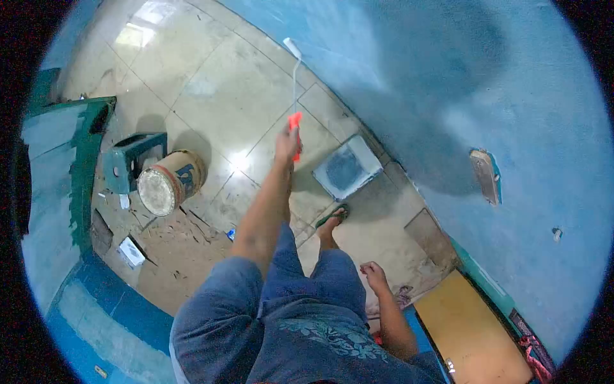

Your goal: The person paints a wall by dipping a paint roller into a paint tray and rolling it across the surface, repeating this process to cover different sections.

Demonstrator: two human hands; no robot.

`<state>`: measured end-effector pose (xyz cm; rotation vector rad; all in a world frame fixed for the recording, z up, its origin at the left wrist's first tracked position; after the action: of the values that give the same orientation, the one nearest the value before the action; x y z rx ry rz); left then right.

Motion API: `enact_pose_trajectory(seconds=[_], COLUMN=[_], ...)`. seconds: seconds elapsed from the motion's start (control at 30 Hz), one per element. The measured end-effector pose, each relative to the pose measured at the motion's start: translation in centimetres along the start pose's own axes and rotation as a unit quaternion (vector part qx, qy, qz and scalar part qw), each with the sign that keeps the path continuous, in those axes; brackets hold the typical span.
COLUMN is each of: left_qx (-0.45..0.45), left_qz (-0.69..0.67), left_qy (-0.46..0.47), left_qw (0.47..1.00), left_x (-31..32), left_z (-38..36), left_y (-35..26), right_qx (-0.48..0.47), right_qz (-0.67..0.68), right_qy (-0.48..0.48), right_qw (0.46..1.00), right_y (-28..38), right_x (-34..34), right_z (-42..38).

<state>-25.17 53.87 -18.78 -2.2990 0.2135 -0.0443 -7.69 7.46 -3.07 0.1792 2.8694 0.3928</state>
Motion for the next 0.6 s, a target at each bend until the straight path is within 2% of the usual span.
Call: enact_pose_trajectory(seconds=[0.03, 0.13, 0.17, 0.2, 0.23, 0.27, 0.33, 0.37, 0.43, 0.47, 0.53, 0.6], left_qx=[-0.009, -0.017, 0.028, 0.073, 0.057, -0.015, 0.100, 0.101, -0.135, -0.048, -0.048, -0.062], left_qz=[-0.036, -0.023, 0.079, 0.180, 0.152, 0.186, 0.065, 0.064, -0.078, -0.061, -0.011, -0.018], left_qy=[0.003, 0.034, 0.016, -0.002, 0.051, 0.107, 0.076, 0.073, 0.148, 0.126, 0.123, 0.088], left_qw=[0.999, 0.999, 0.996, 0.981, 0.985, 0.977, 0.990, 0.990, 0.977, 0.989, 0.991, 0.994], left_x=[-0.2, -0.9, -1.4, -1.6, -1.5, -1.6, -1.0, -1.3, -1.0, -0.9, -1.6, -2.6], left_z=[0.9, -0.1, -1.8, -4.6, -9.4, -14.5, -20.6, -22.0, -24.3, -22.1, -16.9, -10.1], left_y=[-0.7, -1.2, -1.0, -0.1, -2.8, -6.5, -5.1, -6.4, -8.4, -6.9, -5.1, -4.3], right_qx=[0.003, 0.023, 0.019, 0.014, 0.014, 0.021, 0.023, 0.021, -0.002, -0.004, -0.001, 0.005], right_qz=[-0.001, -0.029, -0.027, -0.025, -0.024, -0.037, -0.051, -0.054, -0.038, -0.038, -0.030, -0.026], right_qy=[-0.002, -0.023, -0.009, 0.006, 0.010, 0.009, 0.018, 0.020, 0.021, 0.021, 0.006, -0.004], right_qw=[1.000, 0.999, 0.999, 1.000, 1.000, 0.999, 0.998, 0.998, 0.999, 0.999, 1.000, 1.000], right_y=[0.3, 0.6, 0.5, 0.4, 0.7, 1.3, 2.5, 3.0, 4.1, 4.5, 5.3, 5.8], right_x=[0.1, 0.4, 0.6, 0.7, 1.0, 1.0, 1.1, 1.0, 1.1, 1.2, 1.2, 1.2], right_z=[-0.2, -0.3, 0.0, 0.4, 0.4, 0.3, 0.7, 0.8, 1.2, 1.3, 1.4, 1.0])
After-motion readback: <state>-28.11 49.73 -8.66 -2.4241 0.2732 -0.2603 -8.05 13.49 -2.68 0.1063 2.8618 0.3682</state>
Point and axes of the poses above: each hand's wrist, its own z-axis towards the middle knuckle, its own x-axis out of the palm, y = z × x, the point moved 5 cm from there along z, towards the middle knuckle, and after that the axes turned 1 degree about -x, right-handed, at the moved point
